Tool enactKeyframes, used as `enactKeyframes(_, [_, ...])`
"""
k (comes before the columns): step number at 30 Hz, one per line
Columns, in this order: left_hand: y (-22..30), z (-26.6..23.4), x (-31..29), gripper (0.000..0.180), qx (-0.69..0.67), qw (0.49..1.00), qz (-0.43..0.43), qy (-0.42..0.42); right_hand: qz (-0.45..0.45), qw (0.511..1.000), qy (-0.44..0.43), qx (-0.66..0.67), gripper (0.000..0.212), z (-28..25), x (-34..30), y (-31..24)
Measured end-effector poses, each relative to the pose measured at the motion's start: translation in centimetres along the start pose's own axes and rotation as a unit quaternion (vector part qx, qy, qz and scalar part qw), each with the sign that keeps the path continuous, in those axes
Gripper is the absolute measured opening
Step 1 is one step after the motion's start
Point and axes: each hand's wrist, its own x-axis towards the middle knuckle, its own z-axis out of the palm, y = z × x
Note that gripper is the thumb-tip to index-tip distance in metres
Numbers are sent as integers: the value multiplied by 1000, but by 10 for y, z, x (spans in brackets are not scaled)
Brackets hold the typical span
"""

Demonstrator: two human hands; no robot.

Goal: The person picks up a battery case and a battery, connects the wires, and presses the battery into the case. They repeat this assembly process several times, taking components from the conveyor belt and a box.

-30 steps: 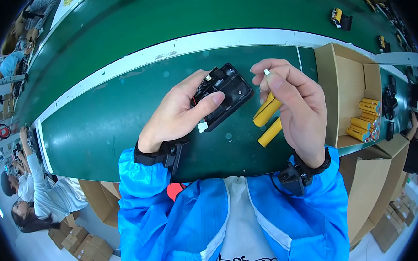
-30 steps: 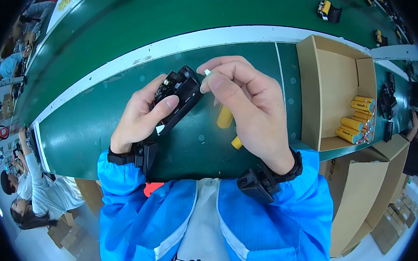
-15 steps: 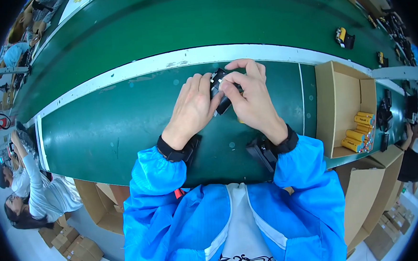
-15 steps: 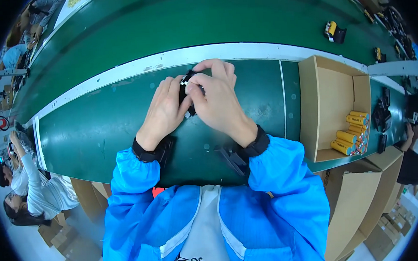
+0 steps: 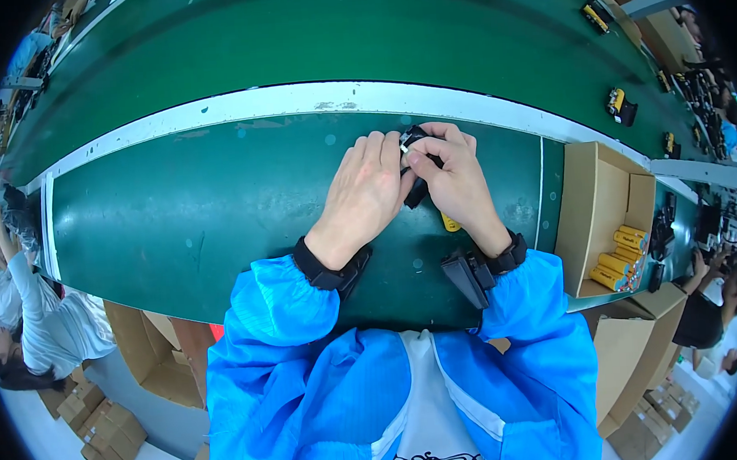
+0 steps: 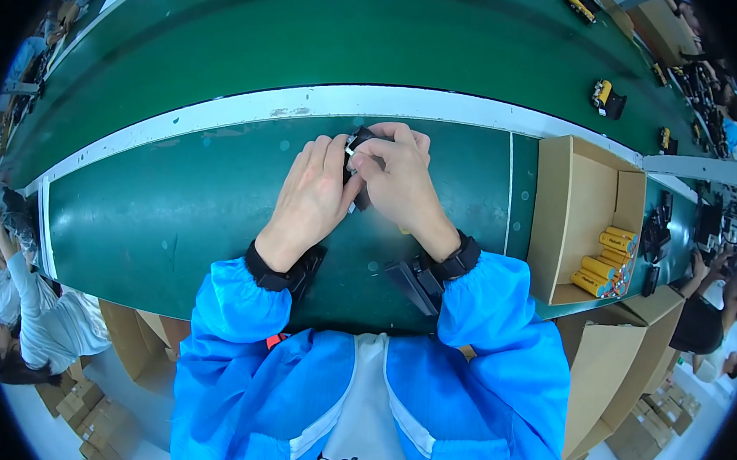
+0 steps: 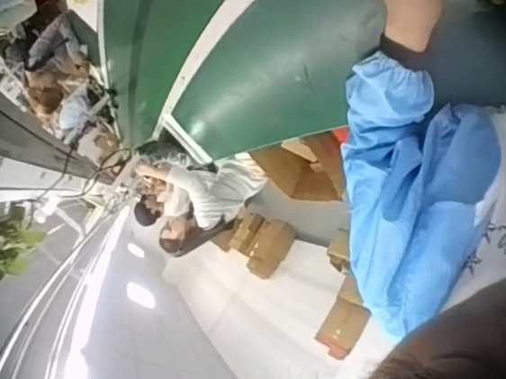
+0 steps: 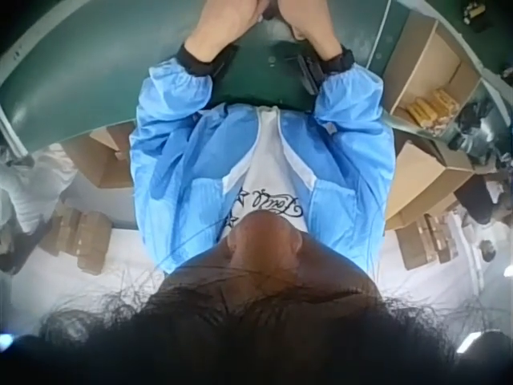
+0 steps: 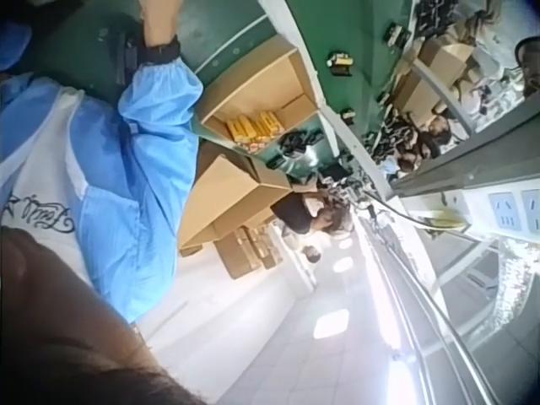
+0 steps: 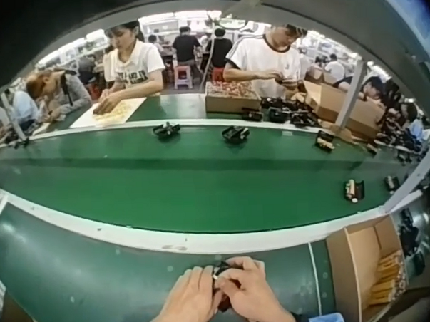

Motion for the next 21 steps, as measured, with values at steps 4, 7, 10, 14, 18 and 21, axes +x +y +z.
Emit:
enactKeyframes(4, [1,0,-2,49,-13,1000,-19,-21,37,999,-9,18,9,1,2,-6])
enactKeyframes(7, [2,1,-2,49,-14,999,-27,-24,37,999,2,14,10,2,0,-7])
enactKeyframes(10, [1,2,-1,51,-13,1000,-14,-10,13,1000,27,-1,10,4,0,-6])
enactKeyframes(14, [-1,2,-2,53,-19,999,-20,-15,16,1000,13,-9,11,3,9,-8])
enactKeyframes(18, [-1,1,-2,53,-13,999,-24,-16,33,999,-21,38,12,2,12,-5])
enactKeyframes(21, [-2,1,0,53,-13,1000,-19,-11,17,999,0,27,14,3,14,-8])
